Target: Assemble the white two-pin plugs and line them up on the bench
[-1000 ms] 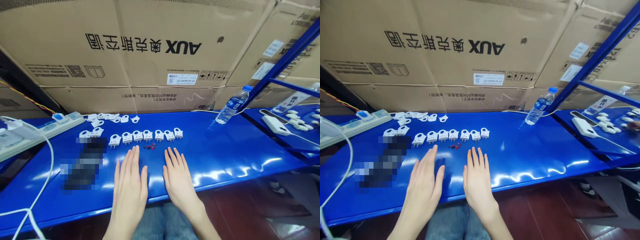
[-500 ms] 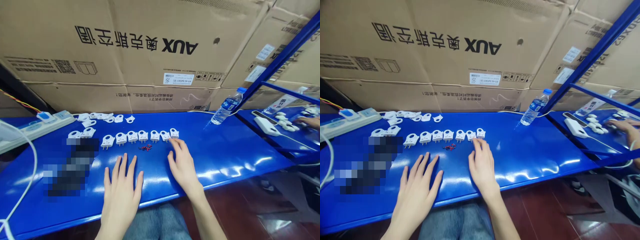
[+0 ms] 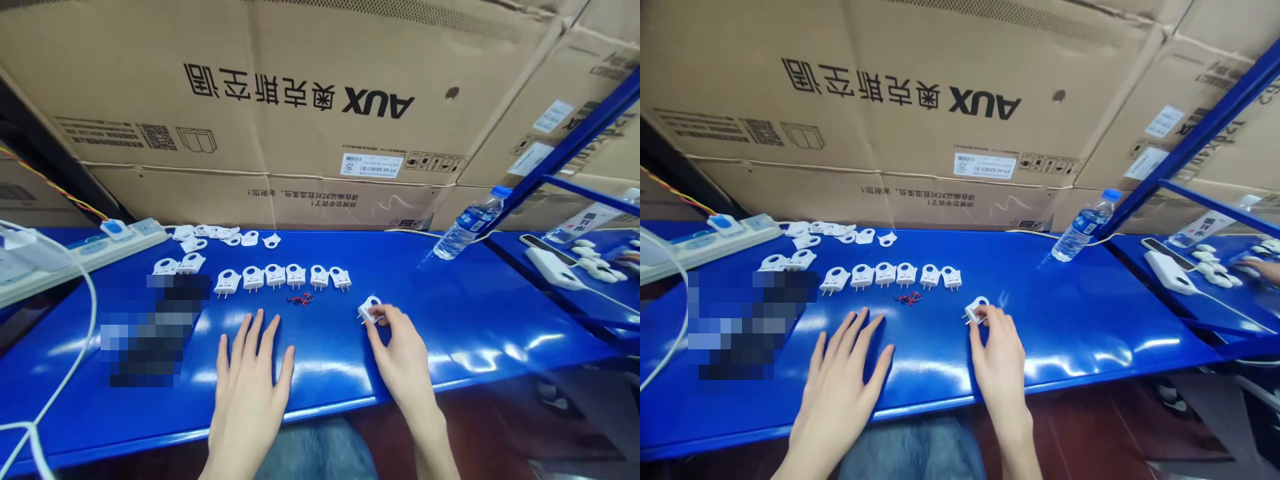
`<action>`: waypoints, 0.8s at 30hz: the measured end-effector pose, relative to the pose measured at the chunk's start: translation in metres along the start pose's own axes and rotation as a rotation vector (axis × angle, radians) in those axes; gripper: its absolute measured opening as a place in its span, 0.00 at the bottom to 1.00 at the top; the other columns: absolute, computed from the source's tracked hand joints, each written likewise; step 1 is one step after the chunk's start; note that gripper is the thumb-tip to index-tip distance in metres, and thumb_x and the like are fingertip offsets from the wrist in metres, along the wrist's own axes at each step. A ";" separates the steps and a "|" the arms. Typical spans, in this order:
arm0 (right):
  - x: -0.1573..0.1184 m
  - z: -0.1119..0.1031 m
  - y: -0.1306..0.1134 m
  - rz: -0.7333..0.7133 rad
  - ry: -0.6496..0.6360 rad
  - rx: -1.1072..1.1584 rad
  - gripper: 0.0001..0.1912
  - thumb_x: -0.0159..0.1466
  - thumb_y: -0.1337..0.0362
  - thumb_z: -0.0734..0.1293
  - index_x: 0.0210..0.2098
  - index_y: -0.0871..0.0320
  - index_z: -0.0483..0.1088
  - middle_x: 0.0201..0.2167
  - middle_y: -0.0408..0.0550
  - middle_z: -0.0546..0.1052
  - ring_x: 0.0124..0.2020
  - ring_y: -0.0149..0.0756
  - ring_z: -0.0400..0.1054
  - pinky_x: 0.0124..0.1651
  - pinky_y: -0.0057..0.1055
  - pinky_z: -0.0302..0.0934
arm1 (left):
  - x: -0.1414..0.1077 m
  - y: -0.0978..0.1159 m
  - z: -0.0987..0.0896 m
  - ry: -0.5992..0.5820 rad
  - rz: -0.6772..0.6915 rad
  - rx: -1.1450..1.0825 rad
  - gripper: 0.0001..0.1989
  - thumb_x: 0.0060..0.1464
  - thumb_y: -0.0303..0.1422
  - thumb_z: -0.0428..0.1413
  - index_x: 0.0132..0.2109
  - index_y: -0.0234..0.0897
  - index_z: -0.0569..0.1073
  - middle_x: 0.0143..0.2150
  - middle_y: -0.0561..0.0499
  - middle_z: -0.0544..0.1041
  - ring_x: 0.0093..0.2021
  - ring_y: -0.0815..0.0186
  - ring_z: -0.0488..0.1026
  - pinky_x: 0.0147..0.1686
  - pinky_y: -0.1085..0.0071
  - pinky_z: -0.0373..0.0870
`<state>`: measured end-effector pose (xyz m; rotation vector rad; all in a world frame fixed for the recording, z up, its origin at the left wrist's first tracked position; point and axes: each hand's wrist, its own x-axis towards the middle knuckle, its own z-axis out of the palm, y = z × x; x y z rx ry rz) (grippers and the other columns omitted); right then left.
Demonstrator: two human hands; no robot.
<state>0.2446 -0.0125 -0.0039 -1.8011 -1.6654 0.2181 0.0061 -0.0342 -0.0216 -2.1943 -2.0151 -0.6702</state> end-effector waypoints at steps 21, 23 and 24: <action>0.026 -0.004 -0.056 -0.456 -0.335 0.141 0.11 0.75 0.67 0.62 0.51 0.53 0.74 0.52 0.49 0.78 0.53 0.39 0.74 0.55 0.36 0.70 | -0.002 -0.014 0.010 0.036 0.052 -0.017 0.25 0.68 0.45 0.49 0.66 0.42 0.71 0.72 0.43 0.68 0.73 0.48 0.60 0.72 0.39 0.52; 0.042 -0.003 -0.058 -0.476 -0.350 0.040 0.11 0.75 0.66 0.61 0.51 0.53 0.74 0.50 0.49 0.79 0.51 0.40 0.74 0.54 0.36 0.70 | -0.001 -0.013 0.008 0.016 0.039 -0.030 0.25 0.68 0.46 0.49 0.66 0.44 0.71 0.71 0.43 0.68 0.74 0.48 0.60 0.72 0.39 0.51; 0.050 -0.001 -0.059 -0.490 -0.377 -0.009 0.11 0.75 0.65 0.61 0.51 0.53 0.74 0.48 0.48 0.80 0.49 0.39 0.75 0.51 0.35 0.70 | -0.001 -0.011 0.006 0.010 0.028 -0.038 0.25 0.68 0.46 0.49 0.65 0.44 0.72 0.71 0.43 0.69 0.74 0.48 0.60 0.72 0.39 0.51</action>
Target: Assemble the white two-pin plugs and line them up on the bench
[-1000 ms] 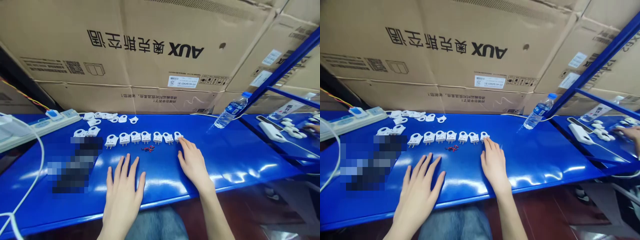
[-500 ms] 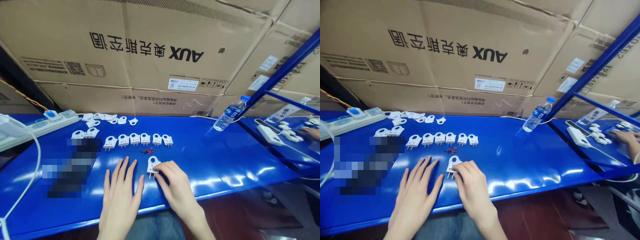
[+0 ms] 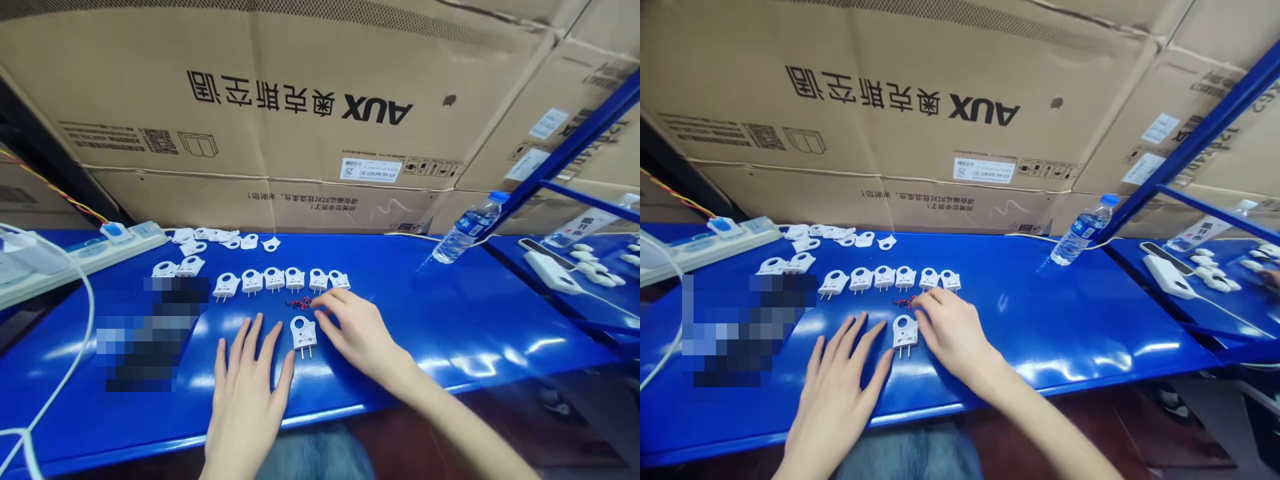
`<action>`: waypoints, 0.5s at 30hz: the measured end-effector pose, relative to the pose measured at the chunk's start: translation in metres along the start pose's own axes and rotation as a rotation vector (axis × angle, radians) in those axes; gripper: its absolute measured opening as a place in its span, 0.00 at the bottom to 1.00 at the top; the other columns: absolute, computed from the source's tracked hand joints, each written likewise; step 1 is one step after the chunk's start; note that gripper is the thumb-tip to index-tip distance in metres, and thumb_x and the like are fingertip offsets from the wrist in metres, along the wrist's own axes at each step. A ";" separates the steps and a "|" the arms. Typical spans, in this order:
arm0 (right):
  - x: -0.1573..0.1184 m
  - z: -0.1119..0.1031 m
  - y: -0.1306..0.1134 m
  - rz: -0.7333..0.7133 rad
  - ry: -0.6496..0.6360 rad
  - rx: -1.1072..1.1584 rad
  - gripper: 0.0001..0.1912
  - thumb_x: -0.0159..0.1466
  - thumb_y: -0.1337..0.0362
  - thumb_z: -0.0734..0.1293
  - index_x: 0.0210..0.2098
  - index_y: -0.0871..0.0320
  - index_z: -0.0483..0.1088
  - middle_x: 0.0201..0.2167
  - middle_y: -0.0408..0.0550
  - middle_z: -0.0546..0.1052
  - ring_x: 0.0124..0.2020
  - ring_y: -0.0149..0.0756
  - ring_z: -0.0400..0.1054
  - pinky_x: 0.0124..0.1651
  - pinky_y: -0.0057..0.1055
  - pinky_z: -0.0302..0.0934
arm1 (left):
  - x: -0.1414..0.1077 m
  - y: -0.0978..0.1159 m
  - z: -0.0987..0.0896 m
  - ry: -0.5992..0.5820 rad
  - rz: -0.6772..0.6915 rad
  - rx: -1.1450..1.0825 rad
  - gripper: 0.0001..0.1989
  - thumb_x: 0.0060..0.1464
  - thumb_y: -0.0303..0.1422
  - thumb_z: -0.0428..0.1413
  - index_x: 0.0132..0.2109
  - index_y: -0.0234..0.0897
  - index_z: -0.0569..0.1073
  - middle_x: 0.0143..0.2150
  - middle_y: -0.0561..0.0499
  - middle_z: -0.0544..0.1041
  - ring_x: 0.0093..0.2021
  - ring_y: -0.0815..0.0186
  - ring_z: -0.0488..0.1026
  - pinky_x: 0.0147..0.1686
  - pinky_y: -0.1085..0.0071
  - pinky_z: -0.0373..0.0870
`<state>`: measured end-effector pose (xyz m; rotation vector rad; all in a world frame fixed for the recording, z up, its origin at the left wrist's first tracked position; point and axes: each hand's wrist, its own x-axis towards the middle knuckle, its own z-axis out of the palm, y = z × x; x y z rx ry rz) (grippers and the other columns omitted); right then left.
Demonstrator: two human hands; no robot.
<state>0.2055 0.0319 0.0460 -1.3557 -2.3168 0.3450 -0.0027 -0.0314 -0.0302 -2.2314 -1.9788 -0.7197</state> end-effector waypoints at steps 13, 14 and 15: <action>0.033 0.025 0.022 -0.032 -0.119 -0.161 0.10 0.73 0.63 0.65 0.51 0.55 0.76 0.45 0.52 0.80 0.43 0.43 0.76 0.41 0.34 0.68 | 0.017 -0.005 -0.007 -0.081 0.001 -0.163 0.23 0.66 0.50 0.52 0.62 0.49 0.73 0.69 0.45 0.71 0.72 0.48 0.63 0.70 0.34 0.53; 0.033 0.027 0.022 -0.030 -0.111 -0.151 0.10 0.74 0.63 0.65 0.51 0.55 0.76 0.45 0.51 0.80 0.42 0.42 0.76 0.40 0.33 0.67 | 0.019 -0.006 -0.007 -0.087 0.015 -0.183 0.21 0.66 0.50 0.52 0.61 0.50 0.74 0.68 0.46 0.72 0.71 0.48 0.65 0.70 0.34 0.53; 0.033 0.028 0.022 -0.028 -0.103 -0.141 0.10 0.73 0.64 0.65 0.50 0.55 0.76 0.44 0.50 0.80 0.42 0.41 0.75 0.40 0.32 0.67 | 0.020 -0.007 -0.007 -0.100 0.029 -0.198 0.19 0.66 0.48 0.52 0.59 0.51 0.75 0.67 0.47 0.73 0.69 0.49 0.67 0.70 0.34 0.53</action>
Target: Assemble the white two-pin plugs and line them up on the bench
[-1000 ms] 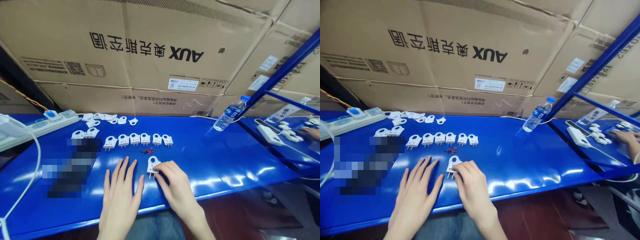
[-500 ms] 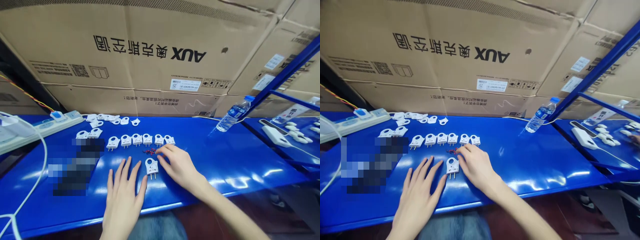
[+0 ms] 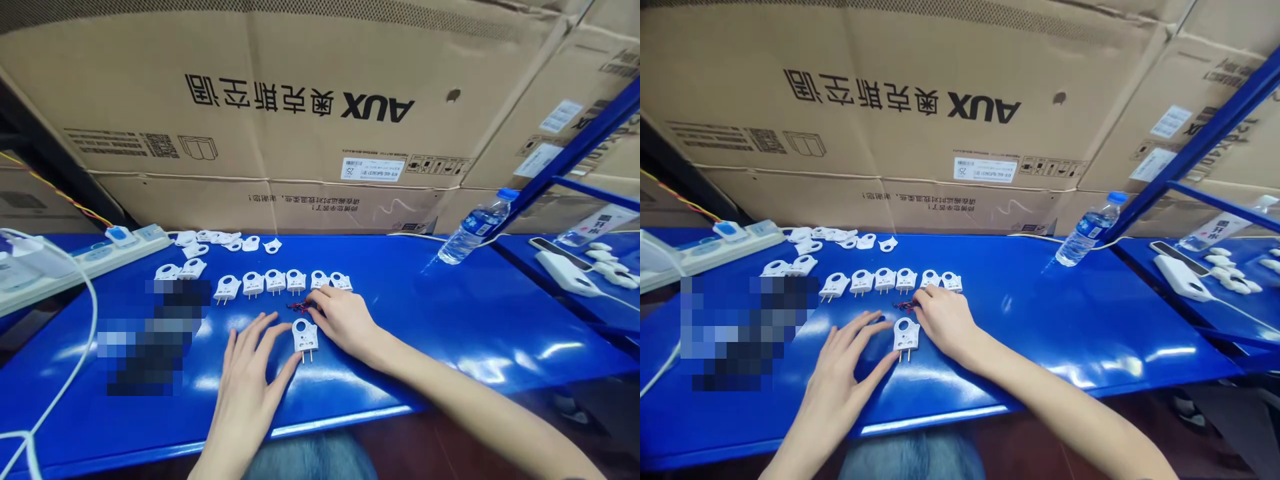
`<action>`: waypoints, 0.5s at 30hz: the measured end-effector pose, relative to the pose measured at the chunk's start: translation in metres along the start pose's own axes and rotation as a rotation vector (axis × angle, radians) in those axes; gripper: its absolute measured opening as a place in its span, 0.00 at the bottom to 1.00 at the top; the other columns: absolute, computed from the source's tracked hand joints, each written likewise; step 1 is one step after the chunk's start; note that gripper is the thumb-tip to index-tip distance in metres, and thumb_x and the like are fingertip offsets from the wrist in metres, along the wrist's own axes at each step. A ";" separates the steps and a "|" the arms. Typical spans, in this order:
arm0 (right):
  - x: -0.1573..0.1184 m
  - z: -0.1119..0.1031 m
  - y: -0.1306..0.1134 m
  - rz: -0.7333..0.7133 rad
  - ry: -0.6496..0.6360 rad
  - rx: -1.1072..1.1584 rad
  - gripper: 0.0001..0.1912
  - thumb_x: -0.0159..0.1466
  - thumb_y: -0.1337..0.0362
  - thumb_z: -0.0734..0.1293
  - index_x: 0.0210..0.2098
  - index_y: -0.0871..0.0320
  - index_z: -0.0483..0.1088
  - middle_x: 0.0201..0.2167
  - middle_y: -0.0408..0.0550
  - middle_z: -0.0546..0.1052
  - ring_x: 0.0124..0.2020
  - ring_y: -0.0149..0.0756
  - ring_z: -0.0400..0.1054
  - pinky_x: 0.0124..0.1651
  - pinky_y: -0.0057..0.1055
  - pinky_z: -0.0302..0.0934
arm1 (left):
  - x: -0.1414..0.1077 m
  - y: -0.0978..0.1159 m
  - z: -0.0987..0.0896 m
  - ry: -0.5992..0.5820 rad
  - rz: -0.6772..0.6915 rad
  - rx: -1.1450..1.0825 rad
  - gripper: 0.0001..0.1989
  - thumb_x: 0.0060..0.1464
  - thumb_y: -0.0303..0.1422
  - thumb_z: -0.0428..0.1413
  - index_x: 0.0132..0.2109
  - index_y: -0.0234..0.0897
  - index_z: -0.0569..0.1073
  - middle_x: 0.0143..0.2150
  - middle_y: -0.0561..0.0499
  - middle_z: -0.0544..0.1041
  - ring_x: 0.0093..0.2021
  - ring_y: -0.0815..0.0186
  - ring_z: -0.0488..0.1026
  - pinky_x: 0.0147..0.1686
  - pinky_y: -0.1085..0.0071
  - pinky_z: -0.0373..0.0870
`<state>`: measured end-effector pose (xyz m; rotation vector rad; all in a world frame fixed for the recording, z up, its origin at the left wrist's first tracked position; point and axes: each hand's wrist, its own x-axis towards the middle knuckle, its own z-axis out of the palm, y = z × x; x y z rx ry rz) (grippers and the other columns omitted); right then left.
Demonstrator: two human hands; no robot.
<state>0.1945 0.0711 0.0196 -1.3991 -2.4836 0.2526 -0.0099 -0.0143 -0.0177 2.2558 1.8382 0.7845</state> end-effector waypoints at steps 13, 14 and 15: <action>-0.002 -0.003 0.002 0.015 0.153 0.331 0.06 0.71 0.69 0.65 0.43 0.55 0.74 0.38 0.44 0.81 0.38 0.34 0.75 0.41 0.30 0.64 | 0.007 0.021 -0.010 0.027 -0.035 -0.337 0.13 0.68 0.43 0.52 0.51 0.48 0.79 0.50 0.51 0.84 0.52 0.59 0.81 0.56 0.57 0.77; -0.003 -0.004 0.002 0.020 0.166 0.395 0.06 0.70 0.70 0.65 0.41 0.55 0.73 0.37 0.43 0.81 0.37 0.34 0.75 0.42 0.30 0.64 | 0.009 0.024 -0.011 0.022 -0.072 -0.380 0.14 0.67 0.44 0.52 0.50 0.47 0.79 0.49 0.51 0.84 0.49 0.59 0.81 0.51 0.61 0.79; -0.003 -0.004 0.001 0.024 0.175 0.456 0.05 0.69 0.70 0.65 0.41 0.55 0.73 0.36 0.42 0.81 0.37 0.33 0.75 0.42 0.29 0.65 | 0.011 0.026 -0.012 0.015 -0.106 -0.412 0.14 0.67 0.44 0.52 0.50 0.47 0.80 0.49 0.51 0.84 0.47 0.60 0.82 0.48 0.63 0.79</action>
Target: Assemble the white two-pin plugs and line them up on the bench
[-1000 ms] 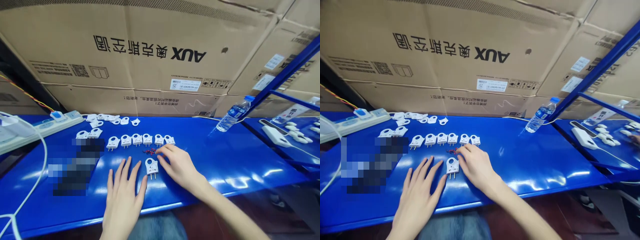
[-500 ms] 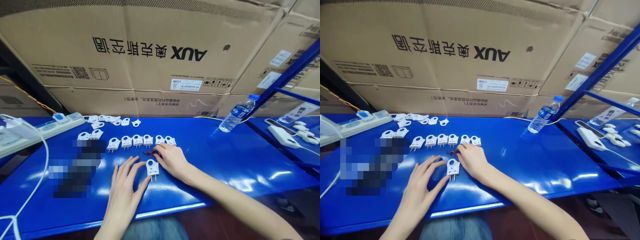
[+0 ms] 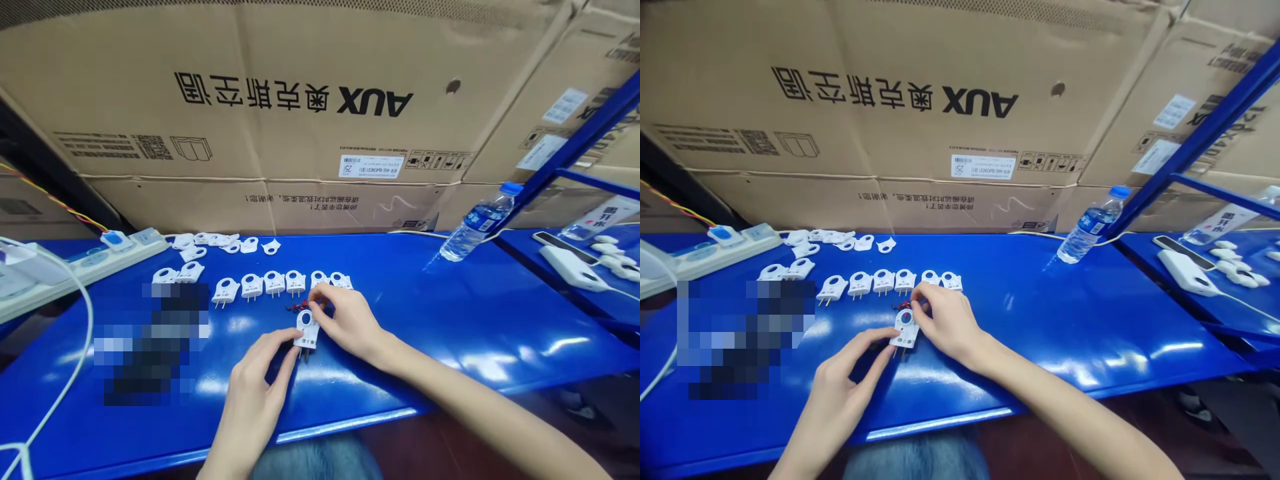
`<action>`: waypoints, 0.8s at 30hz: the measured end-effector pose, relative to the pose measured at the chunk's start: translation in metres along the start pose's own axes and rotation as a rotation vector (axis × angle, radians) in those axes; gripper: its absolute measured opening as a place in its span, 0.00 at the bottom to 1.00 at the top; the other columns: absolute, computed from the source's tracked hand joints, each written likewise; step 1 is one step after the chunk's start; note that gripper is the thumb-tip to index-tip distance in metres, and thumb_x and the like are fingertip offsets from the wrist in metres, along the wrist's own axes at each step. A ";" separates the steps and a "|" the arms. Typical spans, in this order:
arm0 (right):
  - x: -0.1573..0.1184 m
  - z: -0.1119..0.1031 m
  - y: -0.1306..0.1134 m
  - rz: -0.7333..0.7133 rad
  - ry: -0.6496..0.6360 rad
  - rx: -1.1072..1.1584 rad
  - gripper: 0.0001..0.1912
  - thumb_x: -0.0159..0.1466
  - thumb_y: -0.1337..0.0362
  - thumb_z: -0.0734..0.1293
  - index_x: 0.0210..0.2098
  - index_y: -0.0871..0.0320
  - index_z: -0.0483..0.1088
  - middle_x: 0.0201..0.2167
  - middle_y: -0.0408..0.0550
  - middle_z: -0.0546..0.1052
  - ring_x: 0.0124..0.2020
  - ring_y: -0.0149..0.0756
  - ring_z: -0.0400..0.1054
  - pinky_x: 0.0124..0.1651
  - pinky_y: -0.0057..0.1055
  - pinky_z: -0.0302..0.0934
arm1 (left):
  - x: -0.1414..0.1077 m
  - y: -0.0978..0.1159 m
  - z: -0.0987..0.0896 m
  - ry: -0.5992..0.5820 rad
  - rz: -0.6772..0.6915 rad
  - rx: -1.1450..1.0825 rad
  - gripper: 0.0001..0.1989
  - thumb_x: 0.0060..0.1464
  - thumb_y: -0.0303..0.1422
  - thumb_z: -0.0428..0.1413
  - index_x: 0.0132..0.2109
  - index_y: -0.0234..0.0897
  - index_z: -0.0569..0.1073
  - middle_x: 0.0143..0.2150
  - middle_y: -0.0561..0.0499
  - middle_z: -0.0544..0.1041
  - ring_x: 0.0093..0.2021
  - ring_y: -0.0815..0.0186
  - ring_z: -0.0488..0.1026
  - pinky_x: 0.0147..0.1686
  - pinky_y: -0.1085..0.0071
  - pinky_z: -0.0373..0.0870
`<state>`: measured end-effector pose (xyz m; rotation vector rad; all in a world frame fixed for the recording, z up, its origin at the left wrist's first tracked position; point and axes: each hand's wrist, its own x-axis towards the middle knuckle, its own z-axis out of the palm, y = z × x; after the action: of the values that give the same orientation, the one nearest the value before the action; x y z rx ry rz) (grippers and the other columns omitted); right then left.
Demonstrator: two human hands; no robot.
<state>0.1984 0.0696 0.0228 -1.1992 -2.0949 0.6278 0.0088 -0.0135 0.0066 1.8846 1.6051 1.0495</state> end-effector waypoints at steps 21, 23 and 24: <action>-0.010 -0.012 -0.016 -0.109 -0.162 0.160 0.09 0.70 0.70 0.65 0.43 0.55 0.78 0.41 0.44 0.82 0.39 0.33 0.75 0.44 0.29 0.67 | -0.004 -0.002 -0.004 -0.058 -0.220 -0.099 0.18 0.63 0.51 0.55 0.49 0.48 0.80 0.43 0.53 0.83 0.38 0.63 0.74 0.41 0.69 0.74; -0.010 -0.012 -0.014 -0.096 -0.165 0.176 0.09 0.70 0.70 0.66 0.45 0.55 0.77 0.43 0.45 0.83 0.40 0.33 0.76 0.45 0.29 0.67 | -0.003 -0.002 -0.004 -0.053 -0.226 -0.105 0.19 0.62 0.52 0.55 0.49 0.47 0.80 0.42 0.52 0.82 0.37 0.63 0.74 0.38 0.70 0.74; -0.010 -0.012 -0.013 -0.083 -0.167 0.194 0.08 0.70 0.70 0.66 0.46 0.55 0.76 0.43 0.45 0.83 0.39 0.33 0.76 0.44 0.29 0.67 | -0.003 -0.002 -0.004 -0.052 -0.229 -0.109 0.19 0.62 0.53 0.55 0.49 0.47 0.80 0.42 0.52 0.83 0.37 0.63 0.75 0.37 0.70 0.74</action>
<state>0.2034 0.0556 0.0372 -0.9764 -2.1502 0.8969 0.0044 -0.0167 0.0071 1.6014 1.6525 0.9613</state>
